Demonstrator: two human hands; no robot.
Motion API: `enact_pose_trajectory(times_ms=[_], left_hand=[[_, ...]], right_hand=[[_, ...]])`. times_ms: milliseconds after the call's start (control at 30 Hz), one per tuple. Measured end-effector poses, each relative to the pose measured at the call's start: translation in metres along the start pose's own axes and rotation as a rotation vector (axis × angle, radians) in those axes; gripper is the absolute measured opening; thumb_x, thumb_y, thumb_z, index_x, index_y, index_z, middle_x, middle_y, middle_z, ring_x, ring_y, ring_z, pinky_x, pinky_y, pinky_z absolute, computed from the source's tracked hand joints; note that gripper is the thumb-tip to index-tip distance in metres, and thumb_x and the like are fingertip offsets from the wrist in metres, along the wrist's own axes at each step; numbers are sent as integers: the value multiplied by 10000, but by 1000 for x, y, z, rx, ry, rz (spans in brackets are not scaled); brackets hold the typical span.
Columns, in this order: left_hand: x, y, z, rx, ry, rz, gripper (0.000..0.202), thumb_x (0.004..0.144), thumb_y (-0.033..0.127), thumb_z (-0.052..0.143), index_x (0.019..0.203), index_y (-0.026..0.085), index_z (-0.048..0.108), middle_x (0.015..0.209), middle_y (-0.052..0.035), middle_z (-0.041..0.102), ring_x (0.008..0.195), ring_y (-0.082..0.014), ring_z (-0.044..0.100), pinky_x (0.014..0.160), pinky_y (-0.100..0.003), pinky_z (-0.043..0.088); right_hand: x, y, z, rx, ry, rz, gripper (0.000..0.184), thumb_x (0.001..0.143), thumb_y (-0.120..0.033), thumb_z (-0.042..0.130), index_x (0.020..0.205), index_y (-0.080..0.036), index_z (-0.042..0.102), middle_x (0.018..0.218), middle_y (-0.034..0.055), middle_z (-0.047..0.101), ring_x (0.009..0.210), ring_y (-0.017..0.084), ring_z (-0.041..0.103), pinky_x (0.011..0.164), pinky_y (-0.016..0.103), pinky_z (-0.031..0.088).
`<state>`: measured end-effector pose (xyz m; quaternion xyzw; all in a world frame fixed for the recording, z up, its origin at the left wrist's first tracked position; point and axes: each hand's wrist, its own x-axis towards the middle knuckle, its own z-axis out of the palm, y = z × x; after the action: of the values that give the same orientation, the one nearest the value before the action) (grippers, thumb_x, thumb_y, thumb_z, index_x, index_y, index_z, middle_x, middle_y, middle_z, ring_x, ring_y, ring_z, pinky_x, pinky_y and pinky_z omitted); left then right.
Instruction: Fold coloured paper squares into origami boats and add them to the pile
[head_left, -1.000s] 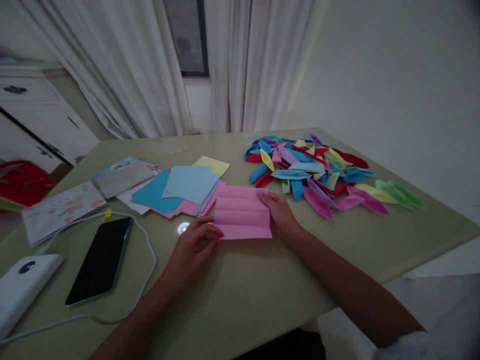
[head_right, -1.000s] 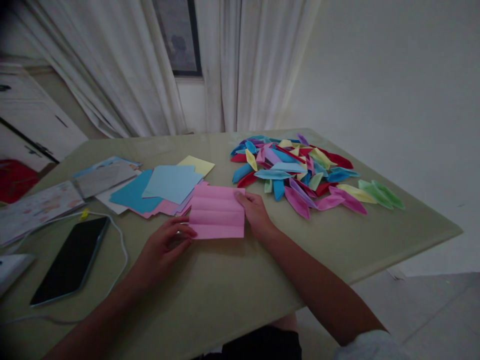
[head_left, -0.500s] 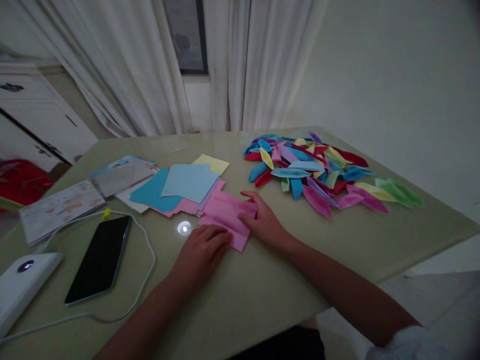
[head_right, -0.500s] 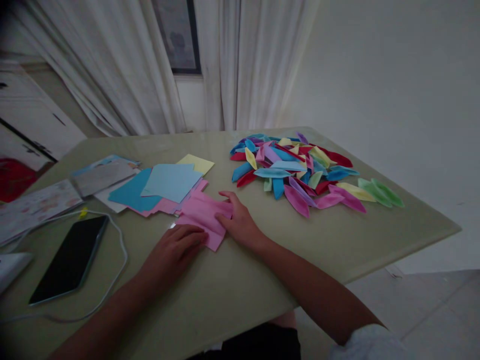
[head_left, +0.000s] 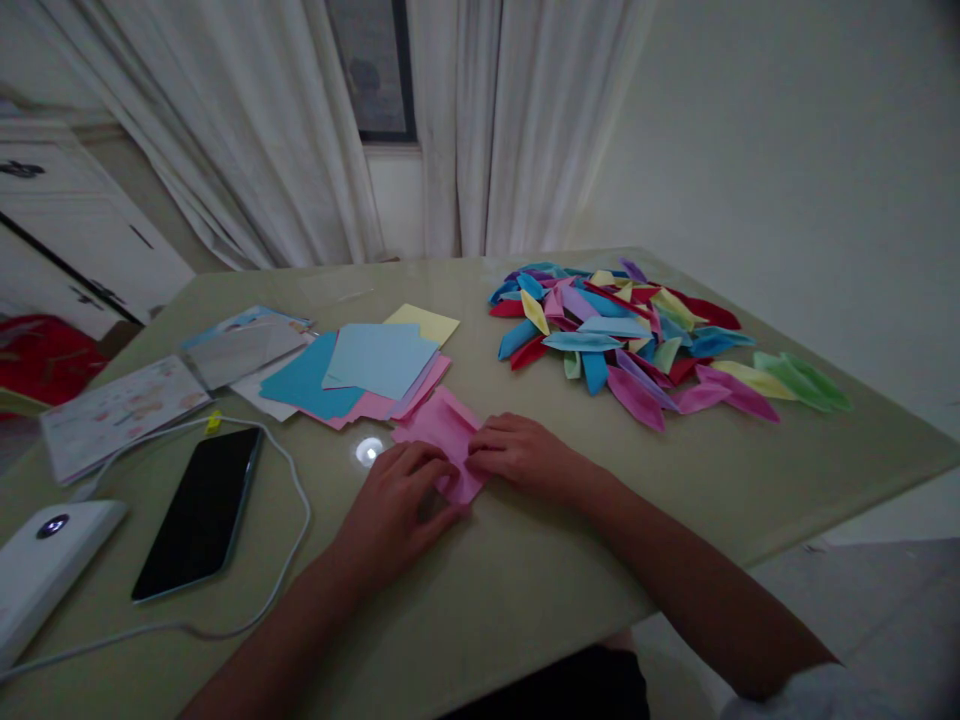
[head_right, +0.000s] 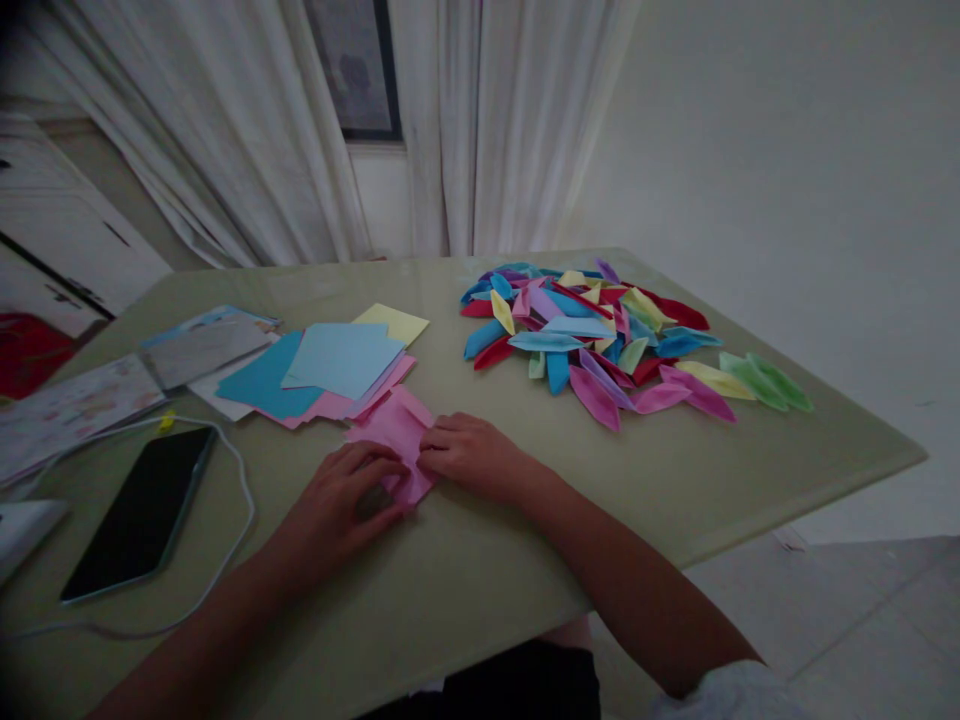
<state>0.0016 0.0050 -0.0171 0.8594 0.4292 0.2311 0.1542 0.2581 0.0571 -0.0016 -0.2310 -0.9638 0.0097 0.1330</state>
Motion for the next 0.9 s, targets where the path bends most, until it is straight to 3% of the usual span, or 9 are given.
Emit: enact_pose_trajectory(times_ms=[100, 200, 267, 400, 500, 600, 733, 900], left_hand=[[-1, -1, -1, -8, -29, 17, 363, 908, 454, 834, 1205, 270, 735, 1277, -96, 708, 1179, -330, 643, 1022, -513, 503], [0, -2, 2, 30, 5, 26, 191, 994, 346, 724, 1168, 267, 744, 1210, -86, 738, 1122, -307, 669, 1000, -497, 504], [1, -3, 3, 49, 31, 32, 189, 1012, 231, 646, 1174, 253, 741, 1177, -85, 754, 1092, -295, 681, 989, -483, 508], [1, -3, 2, 38, 46, 67, 381, 960, 60, 547, 1234, 250, 732, 1165, -82, 767, 1082, -282, 691, 976, -465, 508], [0, -4, 1, 29, 25, 107, 195, 1004, 174, 644, 1132, 263, 760, 1171, -74, 768, 1080, -279, 698, 981, -474, 497], [-1, -7, 3, 26, 19, 114, 95, 1019, 288, 710, 1085, 276, 778, 1162, -67, 772, 1086, -281, 704, 1004, -501, 482], [2, -9, 5, -34, 24, 40, 133, 1050, 277, 655, 1067, 281, 787, 1148, -69, 773, 1066, -271, 709, 976, -493, 496], [6, -5, 5, -86, 95, -104, 61, 984, 254, 711, 929, 234, 729, 1179, -82, 734, 1112, -295, 666, 963, -488, 517]], right_hand=[[0, -1, -6, -55, -37, 118, 138, 1067, -193, 646, 1094, -174, 780, 1137, 96, 809, 1100, 255, 657, 957, 401, 424], [0, -5, -11, -56, -44, 212, 190, 1064, -312, 662, 1099, -167, 779, 1129, 115, 808, 1070, 272, 669, 978, 431, 414], [0, -7, -12, -60, -35, 221, 270, 1059, -406, 674, 1105, -159, 773, 1140, 125, 805, 1069, 282, 672, 991, 443, 415], [2, -13, -12, -67, -45, 120, 160, 1088, -229, 621, 1112, -163, 765, 1202, 117, 804, 1134, 268, 671, 992, 416, 446], [1, -16, -13, 36, -121, 54, 141, 1063, -145, 631, 1093, -161, 768, 1218, 106, 797, 1126, 242, 688, 960, 368, 493], [-1, -18, -16, 141, -145, 108, 154, 1040, -169, 650, 1149, -152, 757, 1234, 119, 783, 1098, 237, 706, 933, 349, 522], [-3, -21, -21, 231, -135, 134, 152, 1051, -230, 638, 1118, -154, 750, 1182, 126, 781, 1073, 236, 713, 951, 360, 524], [2, -27, -23, 201, -153, 185, 134, 1069, -260, 638, 1079, -158, 723, 1091, 122, 778, 985, 251, 702, 894, 376, 522]])
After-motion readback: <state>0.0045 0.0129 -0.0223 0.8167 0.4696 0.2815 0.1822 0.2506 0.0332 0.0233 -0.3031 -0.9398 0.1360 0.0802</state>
